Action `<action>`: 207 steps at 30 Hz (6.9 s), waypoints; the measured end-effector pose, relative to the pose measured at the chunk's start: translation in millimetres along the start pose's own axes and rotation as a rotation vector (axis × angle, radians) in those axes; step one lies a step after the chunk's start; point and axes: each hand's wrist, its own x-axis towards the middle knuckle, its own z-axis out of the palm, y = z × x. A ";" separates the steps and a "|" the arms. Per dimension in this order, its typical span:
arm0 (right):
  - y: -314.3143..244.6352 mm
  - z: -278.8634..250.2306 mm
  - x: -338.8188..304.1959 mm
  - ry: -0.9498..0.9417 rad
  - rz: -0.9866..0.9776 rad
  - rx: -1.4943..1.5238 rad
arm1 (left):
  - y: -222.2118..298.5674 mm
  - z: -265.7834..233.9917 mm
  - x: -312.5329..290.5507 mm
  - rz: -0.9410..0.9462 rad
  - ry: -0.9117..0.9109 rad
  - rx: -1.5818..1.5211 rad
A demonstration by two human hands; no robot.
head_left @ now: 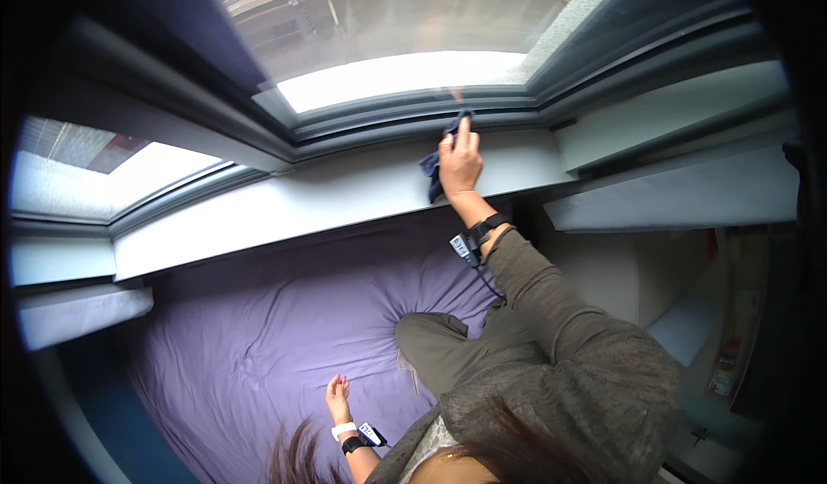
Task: The person wipes a desk, monitor, and window sill using a dark cloth. They move items on the desk to access surfaces, then clean the monitor and desk, and finally wipe the window sill.
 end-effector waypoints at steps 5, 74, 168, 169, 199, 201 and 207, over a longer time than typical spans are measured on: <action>-101.4 39.2 -51.9 0.067 -0.132 0.073 | -21.3 -22.7 -17.2 -0.003 0.034 -0.063; 2.6 -115.9 -62.8 -1.024 0.791 1.919 | 300.4 297.6 -40.5 0.449 -0.560 -0.733; 161.9 -126.7 45.2 0.185 0.266 -0.233 | 210.5 177.2 -38.5 0.196 -0.320 0.188; 160.4 -125.9 46.5 0.155 0.289 -0.249 | 210.2 177.7 -39.2 0.204 -0.340 0.190; 162.6 -129.5 64.7 0.158 0.230 -0.164 | 203.1 161.2 -46.3 0.210 -0.293 0.225; 157.0 -138.6 64.7 0.131 0.285 -0.091 | 209.1 168.6 -49.6 0.235 -0.338 0.233; 141.4 -164.5 45.0 0.090 0.335 0.128 | 223.5 189.9 -64.2 0.266 -0.391 0.293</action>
